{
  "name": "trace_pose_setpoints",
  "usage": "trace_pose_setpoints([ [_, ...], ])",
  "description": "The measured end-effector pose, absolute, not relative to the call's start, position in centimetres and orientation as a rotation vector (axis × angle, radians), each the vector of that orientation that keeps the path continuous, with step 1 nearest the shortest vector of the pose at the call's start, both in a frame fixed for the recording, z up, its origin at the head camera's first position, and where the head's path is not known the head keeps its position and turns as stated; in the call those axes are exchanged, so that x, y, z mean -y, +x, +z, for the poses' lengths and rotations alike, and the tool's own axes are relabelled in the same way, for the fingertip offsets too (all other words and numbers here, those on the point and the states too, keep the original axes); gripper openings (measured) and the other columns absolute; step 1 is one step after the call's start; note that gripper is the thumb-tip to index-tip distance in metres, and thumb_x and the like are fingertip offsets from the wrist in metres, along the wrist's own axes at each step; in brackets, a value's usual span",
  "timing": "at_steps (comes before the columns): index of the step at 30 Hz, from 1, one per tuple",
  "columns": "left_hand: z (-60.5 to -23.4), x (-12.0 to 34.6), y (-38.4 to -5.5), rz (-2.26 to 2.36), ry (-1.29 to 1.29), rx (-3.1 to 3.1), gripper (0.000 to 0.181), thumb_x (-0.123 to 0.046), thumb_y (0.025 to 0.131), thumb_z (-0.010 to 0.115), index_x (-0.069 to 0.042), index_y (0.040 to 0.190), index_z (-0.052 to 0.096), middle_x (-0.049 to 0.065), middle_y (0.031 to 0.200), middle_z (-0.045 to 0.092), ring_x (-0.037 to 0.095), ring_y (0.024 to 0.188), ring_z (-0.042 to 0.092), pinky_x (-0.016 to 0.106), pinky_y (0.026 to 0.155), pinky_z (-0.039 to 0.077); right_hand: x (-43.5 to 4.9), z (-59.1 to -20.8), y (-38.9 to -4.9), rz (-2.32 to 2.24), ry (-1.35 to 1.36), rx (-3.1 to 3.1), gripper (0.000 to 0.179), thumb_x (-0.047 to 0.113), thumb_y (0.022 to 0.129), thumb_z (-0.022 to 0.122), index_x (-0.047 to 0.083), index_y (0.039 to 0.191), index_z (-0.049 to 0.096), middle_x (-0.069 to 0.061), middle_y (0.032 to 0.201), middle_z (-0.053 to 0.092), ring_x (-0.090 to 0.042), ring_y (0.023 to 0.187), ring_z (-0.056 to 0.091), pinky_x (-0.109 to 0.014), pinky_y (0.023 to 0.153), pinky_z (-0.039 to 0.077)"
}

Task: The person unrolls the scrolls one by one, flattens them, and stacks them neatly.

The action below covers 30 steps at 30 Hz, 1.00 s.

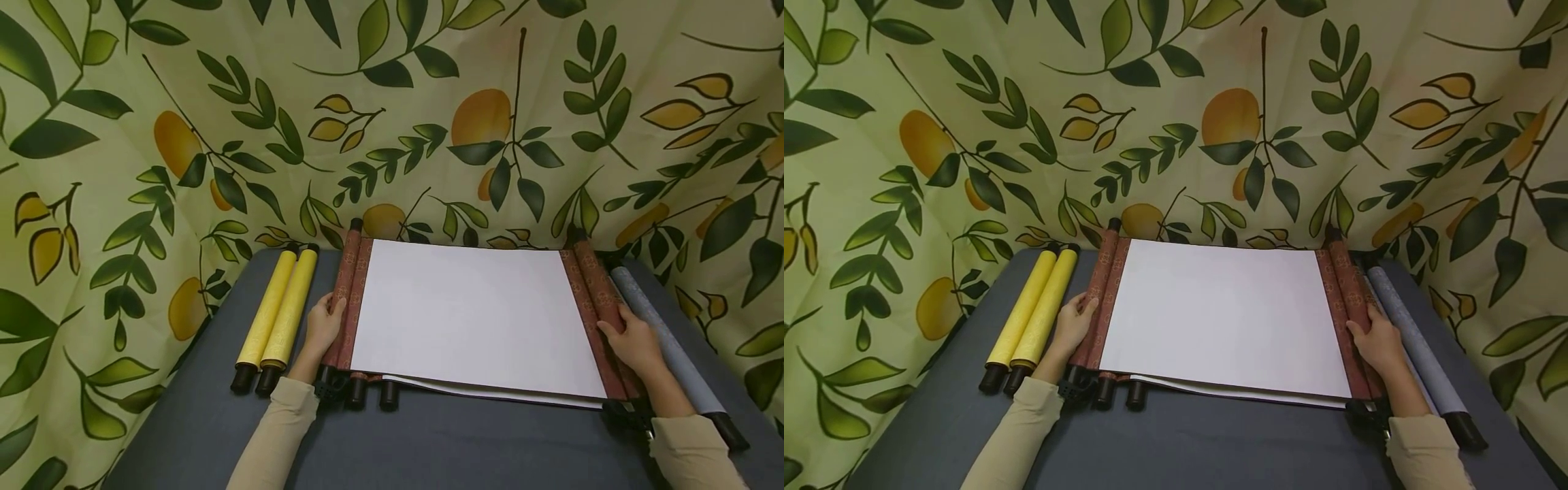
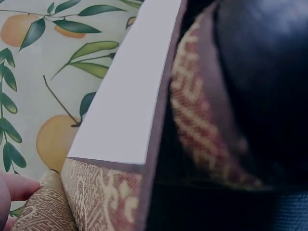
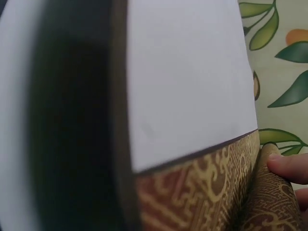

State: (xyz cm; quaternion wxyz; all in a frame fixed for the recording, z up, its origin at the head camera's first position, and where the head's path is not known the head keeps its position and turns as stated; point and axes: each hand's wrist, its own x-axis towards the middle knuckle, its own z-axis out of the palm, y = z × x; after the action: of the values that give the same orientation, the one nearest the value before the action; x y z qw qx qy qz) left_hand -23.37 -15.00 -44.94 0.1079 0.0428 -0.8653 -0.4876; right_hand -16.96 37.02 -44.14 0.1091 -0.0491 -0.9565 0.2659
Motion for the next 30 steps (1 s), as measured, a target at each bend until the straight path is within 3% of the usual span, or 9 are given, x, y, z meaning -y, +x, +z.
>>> trace_pose_setpoints([
  [8, -45.1, 15.1, -23.3, -1.429, 0.128, 2.593, 0.051, -0.018, 0.099, 0.052, 0.017, 0.134, 0.044, 0.036, 0.117, 0.061, 0.043, 0.100, 0.064, 0.047, 0.082, 0.054, -37.3, -44.5, -17.2, 0.856, -0.183, 2.883, 0.067, 0.022, 0.101, 0.046, -0.018, 0.144, 0.015, -0.052, 0.134, 0.027, -0.070, 0.118, 0.030, -0.073, 0.093, 0.032],
  [14, -45.5, 15.1, -23.4, -1.418, 0.135, 2.607, 0.050, -0.018, 0.098, 0.052, 0.017, 0.133, 0.045, 0.037, 0.120, 0.059, 0.043, 0.103, 0.061, 0.051, 0.087, 0.051, -37.5, -44.7, -17.3, 0.920, -0.223, 2.966, 0.071, 0.030, 0.103, 0.040, -0.011, 0.149, 0.005, -0.050, 0.141, 0.017, -0.070, 0.123, 0.023, -0.075, 0.096, 0.030],
  [22, -46.1, 14.8, -23.7, -1.476, 0.147, 2.657, 0.050, -0.017, 0.100, 0.050, 0.017, 0.135, 0.042, 0.037, 0.131, 0.053, 0.047, 0.121, 0.054, 0.053, 0.098, 0.048, -37.8, -45.1, -17.4, 0.925, -0.220, 2.963, 0.067, 0.026, 0.103, 0.041, -0.008, 0.150, 0.008, -0.050, 0.141, 0.019, -0.069, 0.125, 0.024, -0.075, 0.097, 0.029],
  [30, -45.9, 14.8, -24.0, -1.490, 0.167, 2.743, 0.052, -0.019, 0.100, 0.049, 0.016, 0.138, 0.039, 0.036, 0.135, 0.050, 0.045, 0.125, 0.051, 0.053, 0.102, 0.046, -38.2, -46.0, -17.4, 0.924, -0.230, 2.995, 0.068, 0.027, 0.102, 0.041, -0.010, 0.149, 0.009, -0.050, 0.141, 0.018, -0.068, 0.125, 0.023, -0.075, 0.098, 0.029],
])
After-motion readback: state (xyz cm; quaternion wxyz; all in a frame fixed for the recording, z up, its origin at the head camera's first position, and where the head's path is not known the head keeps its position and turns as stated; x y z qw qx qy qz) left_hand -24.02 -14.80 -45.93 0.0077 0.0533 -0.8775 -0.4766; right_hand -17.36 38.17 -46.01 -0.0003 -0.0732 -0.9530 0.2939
